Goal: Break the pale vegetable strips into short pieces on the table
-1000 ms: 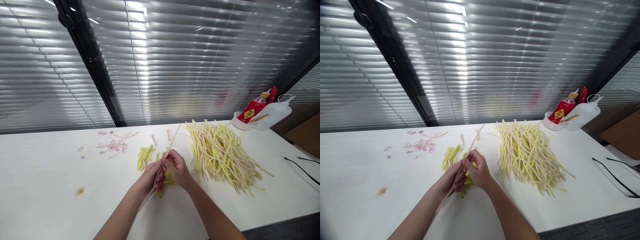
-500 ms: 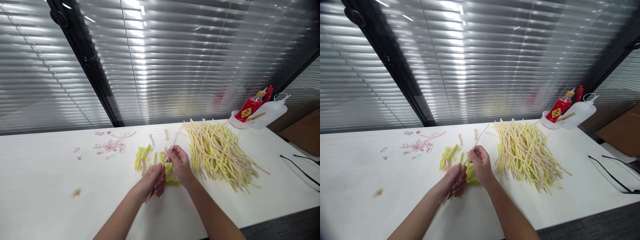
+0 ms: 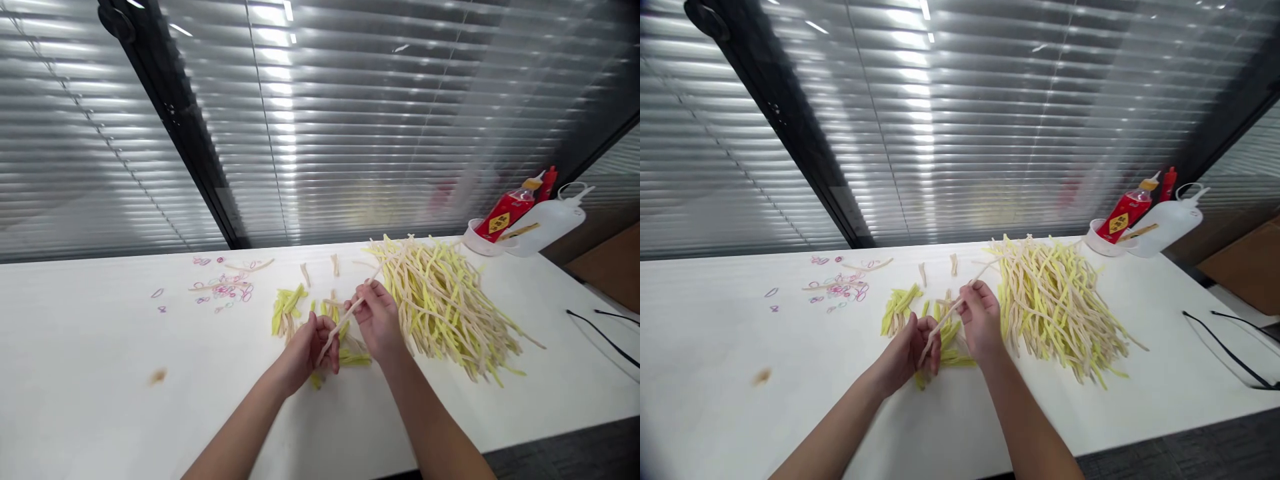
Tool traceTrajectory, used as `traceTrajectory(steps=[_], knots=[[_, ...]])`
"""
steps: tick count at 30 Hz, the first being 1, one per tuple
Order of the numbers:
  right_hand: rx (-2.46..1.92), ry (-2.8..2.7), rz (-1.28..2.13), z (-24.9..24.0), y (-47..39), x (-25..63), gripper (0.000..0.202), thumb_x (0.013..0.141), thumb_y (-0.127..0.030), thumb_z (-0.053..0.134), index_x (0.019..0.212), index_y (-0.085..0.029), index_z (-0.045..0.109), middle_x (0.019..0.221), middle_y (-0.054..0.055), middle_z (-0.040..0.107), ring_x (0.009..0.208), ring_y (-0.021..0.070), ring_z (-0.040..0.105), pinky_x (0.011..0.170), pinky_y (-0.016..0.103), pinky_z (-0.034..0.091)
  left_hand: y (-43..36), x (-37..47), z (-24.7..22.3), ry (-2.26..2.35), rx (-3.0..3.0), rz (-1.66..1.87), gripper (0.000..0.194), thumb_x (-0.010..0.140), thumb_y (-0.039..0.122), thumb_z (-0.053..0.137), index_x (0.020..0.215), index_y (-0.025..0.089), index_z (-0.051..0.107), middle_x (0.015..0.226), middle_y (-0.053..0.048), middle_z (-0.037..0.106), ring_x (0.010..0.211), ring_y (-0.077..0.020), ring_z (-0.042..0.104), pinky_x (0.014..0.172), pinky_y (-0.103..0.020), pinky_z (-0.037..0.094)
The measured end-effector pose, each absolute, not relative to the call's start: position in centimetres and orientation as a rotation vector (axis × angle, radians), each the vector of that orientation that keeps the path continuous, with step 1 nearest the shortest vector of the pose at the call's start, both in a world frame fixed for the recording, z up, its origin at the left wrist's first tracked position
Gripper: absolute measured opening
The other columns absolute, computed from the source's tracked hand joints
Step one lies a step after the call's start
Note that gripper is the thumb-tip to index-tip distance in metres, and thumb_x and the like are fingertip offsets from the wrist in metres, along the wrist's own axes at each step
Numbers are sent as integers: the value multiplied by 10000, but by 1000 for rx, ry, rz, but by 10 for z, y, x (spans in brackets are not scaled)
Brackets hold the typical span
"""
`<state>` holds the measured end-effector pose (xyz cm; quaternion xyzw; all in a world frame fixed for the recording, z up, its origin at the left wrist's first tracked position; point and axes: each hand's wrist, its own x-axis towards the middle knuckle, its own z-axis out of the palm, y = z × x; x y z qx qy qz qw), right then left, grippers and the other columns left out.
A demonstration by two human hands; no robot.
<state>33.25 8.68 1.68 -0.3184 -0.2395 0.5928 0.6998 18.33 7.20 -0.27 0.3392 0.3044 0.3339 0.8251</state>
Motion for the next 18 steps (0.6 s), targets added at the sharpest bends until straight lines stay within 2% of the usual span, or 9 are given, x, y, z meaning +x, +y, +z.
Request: traceTrajectory(steps=[3, 9, 11, 14, 16, 18], knots=[[-596, -447, 1379, 25, 90, 356, 252, 710, -270, 738, 871, -244, 546, 596, -103, 428, 500, 64, 395, 640, 284, 473, 79, 177, 2, 729, 763, 827, 444, 834, 610, 466, 857, 172, 534, 653, -7, 572, 560, -131, 574, 567, -258, 459], [-408, -382, 1239, 28, 90, 395, 105, 824, -349, 609, 827, -260, 554, 618, -94, 504, 486, 75, 353, 640, 312, 444, 90, 159, 7, 1064, 1109, 1026, 244, 829, 416, 563, 910, 189, 528, 633, 35, 494, 570, -97, 477, 559, -221, 389], [-348, -375, 1158, 28, 89, 404, 107, 835, -356, 595, 812, -257, 561, 622, -96, 528, 486, 74, 355, 640, 299, 431, 90, 156, 7, 1119, 1347, 944, 226, 820, 392, 577, 918, 190, 547, 642, 34, 475, 584, -100, 456, 559, -223, 375], [-287, -363, 1068, 29, 90, 417, 84, 824, -328, 615, 796, -257, 578, 625, -106, 549, 483, 62, 365, 641, 276, 419, 85, 157, 5, 1156, 1737, 686, 295, 772, 419, 629, 967, 202, 581, 743, 6, 528, 609, -113, 459, 557, -243, 375], [-275, -358, 1031, 30, 91, 425, 41, 818, -291, 622, 799, -267, 596, 628, -112, 551, 473, 52, 370, 630, 259, 419, 82, 159, 3, 1146, 1973, 541, 362, 706, 424, 693, 983, 210, 599, 848, -23, 570, 679, -139, 496, 594, -263, 399], [-285, -371, 1013, 31, 91, 432, 22, 821, -267, 619, 803, -278, 614, 637, -111, 547, 459, 43, 370, 602, 241, 424, 81, 162, -1, 1123, 2144, 468, 347, 703, 402, 697, 981, 214, 609, 897, -41, 588, 773, -175, 526, 643, -282, 417]])
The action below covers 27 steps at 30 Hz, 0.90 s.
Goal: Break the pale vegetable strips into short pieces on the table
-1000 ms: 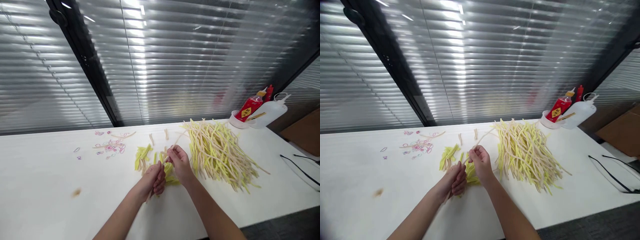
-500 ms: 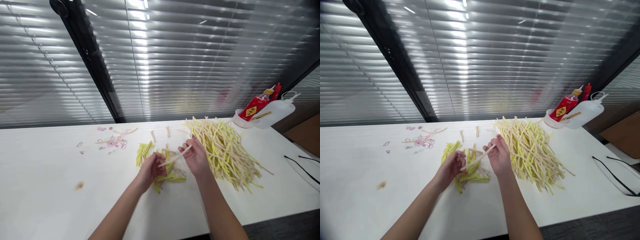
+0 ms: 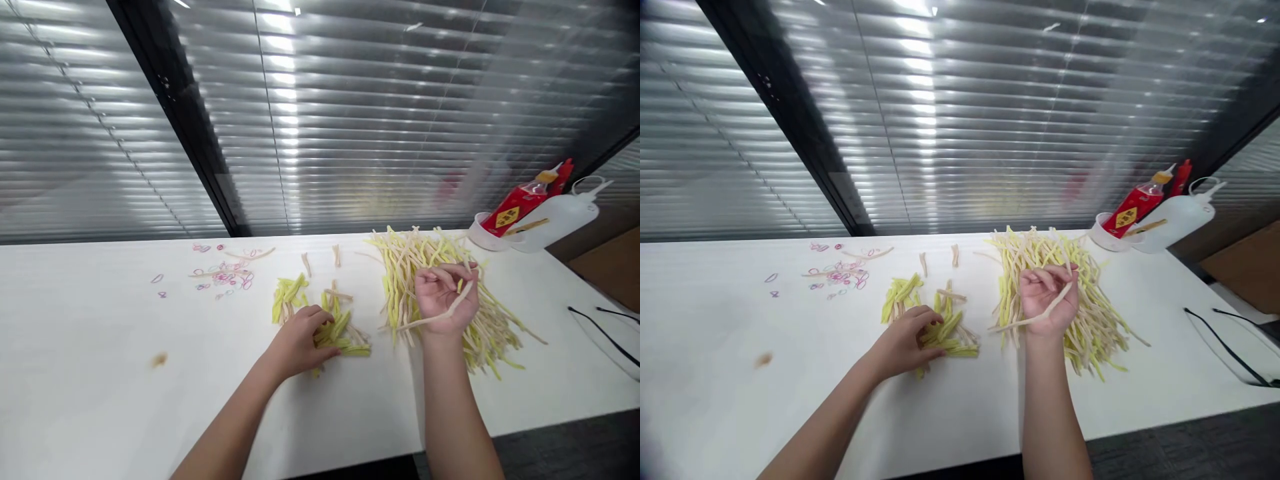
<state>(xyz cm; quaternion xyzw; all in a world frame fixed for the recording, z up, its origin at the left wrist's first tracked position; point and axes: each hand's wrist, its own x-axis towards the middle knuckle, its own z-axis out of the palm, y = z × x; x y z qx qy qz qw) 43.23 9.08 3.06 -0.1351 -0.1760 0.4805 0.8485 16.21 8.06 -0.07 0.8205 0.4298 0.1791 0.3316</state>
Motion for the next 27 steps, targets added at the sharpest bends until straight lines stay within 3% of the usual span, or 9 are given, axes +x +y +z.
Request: traceTrajectory(steps=[3, 6, 10, 16, 19, 22, 27], knots=[[-359, -446, 1029, 33, 88, 443, 22, 826, -276, 615, 817, -288, 631, 659, -98, 537, 421, 31, 335, 482, 200, 388, 82, 164, -7, 1129, 2246, 455, 249, 799, 348, 598, 1009, 214, 607, 897, -56, 611, 857, -201, 545, 698, -302, 433], [-497, -586, 1041, 40, 81, 450, 41, 821, -303, 621, 856, -287, 635, 683, -88, 516, 367, 16, 241, 335, 164, 241, 86, 162, -12, 1153, 2275, 495, 220, 851, 300, 526, 1037, 212, 602, 927, -71, 629, 889, -208, 559, 741, -319, 443], [-816, -760, 877, 52, 70, 450, 136, 799, -319, 643, 925, -273, 624, 745, -74, 517, 334, -6, 206, 293, 159, 130, 89, 161, -15, 1203, 2300, 532, 223, 872, 259, 486, 1058, 211, 600, 976, -78, 637, 925, -215, 562, 789, -340, 445], [-1486, -986, 423, 32, 80, 461, 295, 815, -412, 575, 1012, -201, 639, 858, 33, 625, 417, 53, 372, 407, 225, 304, 88, 162, -13, 1212, 2336, 511, 221, 879, 260, 469, 1047, 213, 606, 937, -78, 632, 899, -218, 555, 774, -347, 436], [-1858, -1131, 120, 11, 94, 472, 285, 836, -320, 480, 970, -149, 664, 865, 93, 651, 585, 144, 510, 573, 287, 393, 88, 162, -11, 1186, 2343, 541, 216, 884, 252, 455, 1031, 212, 609, 919, -84, 632, 881, -219, 558, 757, -347, 432], [-2108, -1232, -43, -5, 103, 476, 293, 819, -232, 436, 944, -132, 681, 878, 122, 659, 741, 207, 554, 690, 324, 394, 88, 163, -10, 1164, 2339, 597, 214, 892, 247, 437, 1005, 207, 615, 900, -88, 633, 858, -215, 568, 748, -345, 431], [-2305, -1270, -3, -12, 107, 468, 297, 843, -230, 434, 965, -152, 692, 897, 144, 654, 784, 229, 573, 709, 337, 389, 88, 163, -12, 1220, 2282, 761, 217, 904, 266, 432, 1013, 205, 609, 899, -84, 639, 851, -209, 580, 755, -337, 434]])
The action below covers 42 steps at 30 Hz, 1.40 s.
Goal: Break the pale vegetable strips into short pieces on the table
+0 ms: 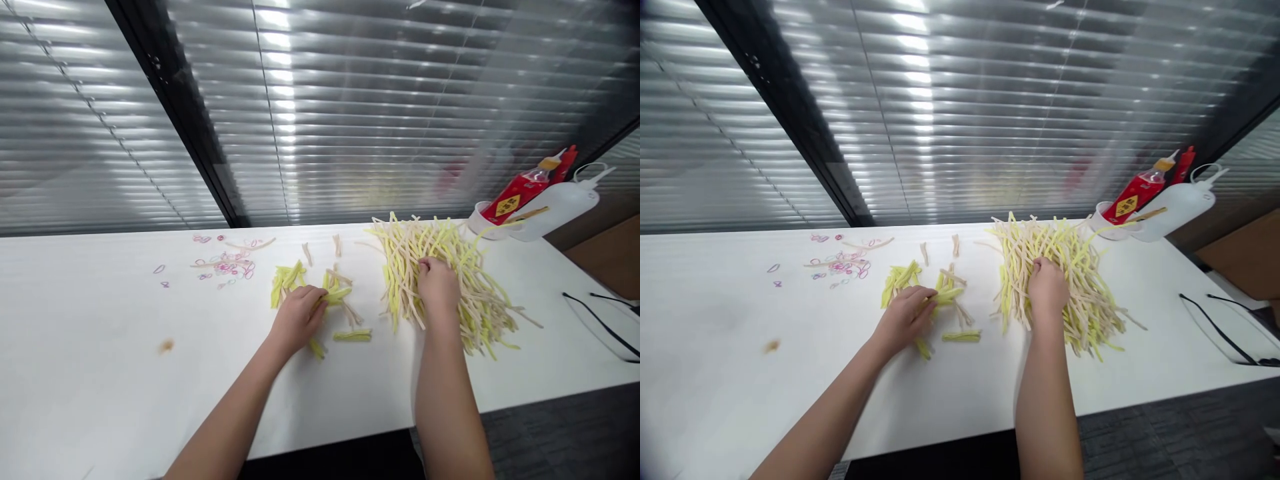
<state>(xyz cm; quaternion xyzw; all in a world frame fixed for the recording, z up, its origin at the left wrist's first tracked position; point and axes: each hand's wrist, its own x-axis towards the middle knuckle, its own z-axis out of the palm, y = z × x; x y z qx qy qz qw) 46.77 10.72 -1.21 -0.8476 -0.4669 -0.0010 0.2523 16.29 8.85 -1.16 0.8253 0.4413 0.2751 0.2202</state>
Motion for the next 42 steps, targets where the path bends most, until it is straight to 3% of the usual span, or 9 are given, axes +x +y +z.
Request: traceTrajectory(steps=[7, 13, 18, 22, 26, 32, 35, 38, 42], knots=[[-2322, -1223, -52, -4, 103, 452, 312, 840, -278, 498, 1100, -195, 650, 907, 125, 656, 778, 228, 571, 673, 324, 385, 85, 165, -8, 1328, 2259, 1058, 221, 880, 291, 492, 1041, 207, 618, 1054, -99, 638, 1027, -235, 560, 893, -384, 423], [-2102, -1288, -195, 4, 97, 445, 312, 867, -293, 462, 1099, -189, 642, 976, 106, 653, 822, 215, 548, 741, 326, 370, 79, 168, -4, 1116, 2424, 858, 205, 830, 184, 489, 924, 210, 670, 958, -96, 659, 882, -215, 584, 805, -375, 433], [-2004, -1257, -375, 4, 94, 451, 343, 897, -309, 403, 1049, -163, 673, 963, 140, 650, 885, 256, 517, 810, 380, 345, 90, 155, -7, 1444, 2342, 982, 289, 727, 97, 470, 901, 196, 678, 953, -90, 629, 887, -223, 572, 807, -377, 452], [-2094, -1218, -378, 0, 92, 453, 299, 867, -254, 423, 969, -187, 696, 954, 135, 638, 904, 274, 478, 812, 448, 301, 100, 138, -7, 1891, 2120, 1012, 342, 714, 122, 482, 992, 211, 661, 1061, -99, 573, 1027, -281, 530, 893, -443, 426], [-2094, -1175, -410, 4, 92, 447, 288, 846, -221, 433, 959, -194, 696, 1089, 141, 591, 1022, 314, 446, 820, 498, 273, 105, 130, -12, 1984, 1908, 914, 460, 746, 204, 503, 1204, 197, 543, 1158, -129, 522, 1123, -314, 485, 927, -479, 409], [-1633, -1754, -262, 14, 91, 407, 256, 884, -251, 451, 995, -248, 682, 1103, 86, 627, 1087, 263, 495, 950, 452, 254, 107, 130, -20, 1922, 1815, 906, 508, 812, 364, 522, 1262, 137, 462, 1155, -167, 545, 1106, -300, 513, 938, -462, 405], [-1439, -2181, -69, 8, 86, 369, 318, 894, -235, 441, 1150, -284, 624, 1212, 68, 608, 1158, 252, 479, 975, 427, 246, 108, 130, -22, 1861, 1903, 897, 449, 794, 306, 539, 1215, 156, 500, 1122, -149, 579, 1084, -294, 530, 924, -447, 411], [-1396, -2432, 0, -4, 80, 335, 448, 902, -237, 422, 1348, -245, 464, 1364, 101, 506, 1286, 269, 379, 1003, 436, 212, 110, 131, -24, 1780, 1885, 955, 439, 778, 257, 534, 1209, 176, 510, 1072, -118, 608, 994, -256, 574, 876, -405, 445], [-1454, -2481, 46, -19, 77, 318, 395, 918, -211, 398, 1297, -247, 503, 1252, 104, 588, 1198, 255, 464, 1014, 448, 166, 110, 132, -22, 1705, 1710, 1075, 491, 734, 262, 585, 1218, 211, 513, 1014, -65, 621, 758, -165, 589, 717, -313, 488]])
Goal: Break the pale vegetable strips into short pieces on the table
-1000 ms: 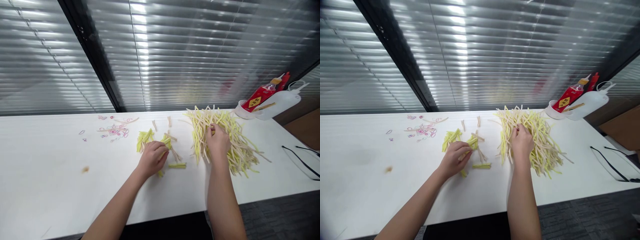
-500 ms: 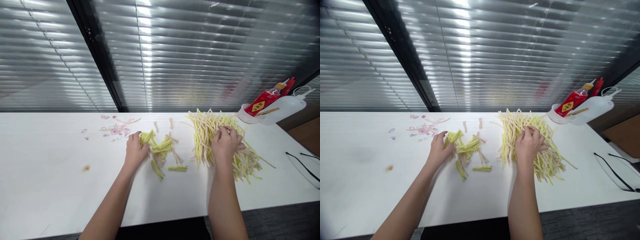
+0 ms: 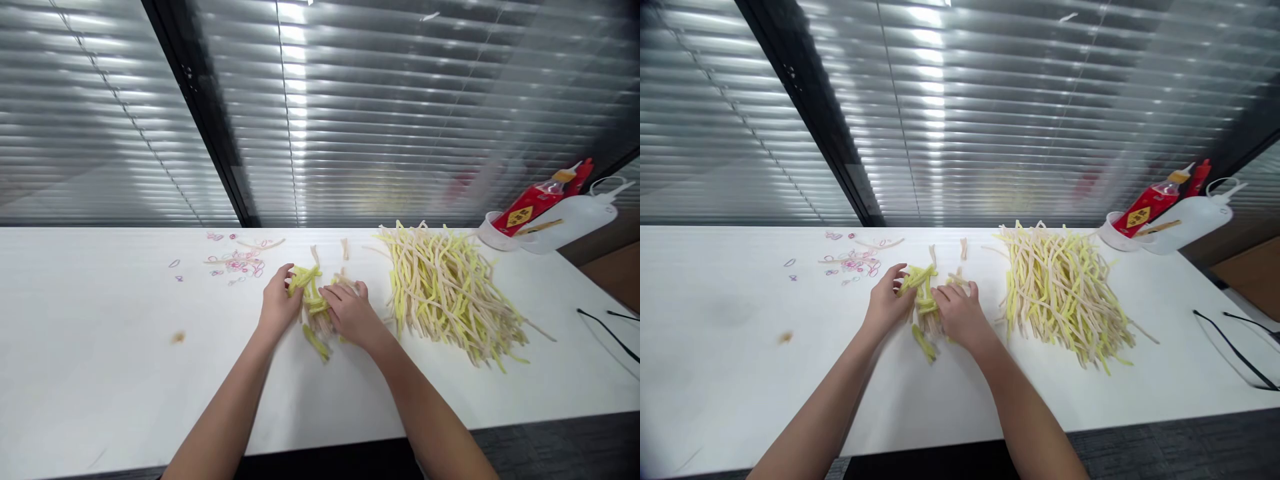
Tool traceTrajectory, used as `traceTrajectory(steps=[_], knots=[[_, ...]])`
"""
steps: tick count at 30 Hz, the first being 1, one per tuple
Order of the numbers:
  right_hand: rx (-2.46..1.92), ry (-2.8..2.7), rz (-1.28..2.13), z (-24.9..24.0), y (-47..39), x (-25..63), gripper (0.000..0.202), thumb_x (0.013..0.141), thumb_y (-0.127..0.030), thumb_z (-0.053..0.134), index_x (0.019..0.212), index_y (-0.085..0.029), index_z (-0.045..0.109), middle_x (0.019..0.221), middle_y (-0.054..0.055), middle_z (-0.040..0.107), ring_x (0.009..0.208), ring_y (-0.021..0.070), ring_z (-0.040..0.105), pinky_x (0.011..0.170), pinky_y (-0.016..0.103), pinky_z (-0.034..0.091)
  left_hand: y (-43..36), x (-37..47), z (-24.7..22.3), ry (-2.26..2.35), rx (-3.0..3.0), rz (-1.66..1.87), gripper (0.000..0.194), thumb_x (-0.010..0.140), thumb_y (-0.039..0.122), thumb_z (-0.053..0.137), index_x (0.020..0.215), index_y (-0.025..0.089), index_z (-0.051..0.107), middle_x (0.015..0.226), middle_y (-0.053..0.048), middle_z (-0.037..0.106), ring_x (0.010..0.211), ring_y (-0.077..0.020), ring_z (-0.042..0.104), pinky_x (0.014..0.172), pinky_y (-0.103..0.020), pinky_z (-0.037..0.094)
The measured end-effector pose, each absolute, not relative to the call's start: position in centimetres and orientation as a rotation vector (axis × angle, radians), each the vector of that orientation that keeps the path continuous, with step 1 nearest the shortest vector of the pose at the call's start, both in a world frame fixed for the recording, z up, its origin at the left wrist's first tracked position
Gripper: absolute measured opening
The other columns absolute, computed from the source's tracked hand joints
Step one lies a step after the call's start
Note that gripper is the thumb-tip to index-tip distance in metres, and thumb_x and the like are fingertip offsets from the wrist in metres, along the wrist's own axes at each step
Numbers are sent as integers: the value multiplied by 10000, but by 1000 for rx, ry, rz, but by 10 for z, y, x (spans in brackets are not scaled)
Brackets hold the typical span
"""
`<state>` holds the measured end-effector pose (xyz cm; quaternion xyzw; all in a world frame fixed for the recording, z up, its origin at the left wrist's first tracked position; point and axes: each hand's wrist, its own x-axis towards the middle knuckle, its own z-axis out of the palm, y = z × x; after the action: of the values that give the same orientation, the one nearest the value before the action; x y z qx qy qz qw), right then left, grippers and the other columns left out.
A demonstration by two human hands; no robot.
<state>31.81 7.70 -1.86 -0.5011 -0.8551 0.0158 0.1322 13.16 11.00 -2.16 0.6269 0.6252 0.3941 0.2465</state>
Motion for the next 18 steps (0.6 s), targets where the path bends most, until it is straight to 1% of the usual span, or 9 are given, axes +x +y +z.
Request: traceTrajectory(steps=[2, 4, 8, 11, 14, 16, 18], knots=[[-1470, -2436, 56, -21, 78, 320, 331, 923, -192, 397, 1193, -264, 574, 1128, 78, 646, 1086, 233, 526, 1006, 450, 151, 109, 132, -19, 1668, 1630, 1136, 501, 716, 266, 613, 1207, 221, 523, 999, -50, 623, 713, -138, 575, 662, -278, 482], [-1481, -2359, 39, -21, 80, 324, 300, 933, -202, 397, 1147, -261, 599, 1066, 70, 663, 1018, 219, 547, 986, 440, 159, 108, 132, -15, 1640, 1549, 1205, 492, 709, 277, 634, 1189, 224, 539, 991, -45, 626, 731, -132, 578, 657, -263, 480], [-1548, -2142, 5, -19, 83, 328, 338, 954, -282, 385, 1239, -211, 554, 1052, 100, 669, 928, 210, 563, 921, 404, 208, 108, 133, -11, 1513, 1361, 1355, 542, 712, 332, 668, 1221, 224, 517, 1047, -65, 633, 813, -147, 614, 691, -270, 505], [-1622, -1990, -25, -18, 83, 327, 397, 942, -338, 414, 1292, -179, 515, 1110, 128, 650, 962, 233, 558, 895, 392, 227, 108, 135, -7, 1348, 1191, 1417, 654, 683, 362, 716, 1272, 201, 480, 1091, -103, 644, 843, -172, 649, 730, -301, 526], [-1620, -1927, -60, -16, 83, 326, 383, 932, -354, 435, 1257, -187, 547, 1192, 134, 614, 1060, 256, 534, 913, 393, 223, 106, 139, -1, 1204, 1003, 1374, 720, 652, 353, 761, 1292, 185, 475, 1140, -140, 644, 940, -228, 659, 788, -348, 535], [-1558, -1939, -40, -14, 81, 324, 327, 933, -346, 441, 1182, -205, 599, 1156, 111, 635, 1052, 243, 545, 919, 384, 225, 104, 142, 3, 1114, 893, 1335, 692, 652, 328, 773, 1271, 181, 502, 1171, -150, 638, 1027, -258, 637, 838, -374, 531], [-1470, -1970, 1, -13, 79, 321, 280, 932, -337, 454, 1112, -217, 631, 1094, 85, 663, 1009, 221, 570, 904, 369, 239, 103, 145, 7, 1049, 799, 1316, 609, 663, 292, 772, 1218, 179, 548, 1188, -142, 635, 1080, -261, 616, 895, -382, 518]])
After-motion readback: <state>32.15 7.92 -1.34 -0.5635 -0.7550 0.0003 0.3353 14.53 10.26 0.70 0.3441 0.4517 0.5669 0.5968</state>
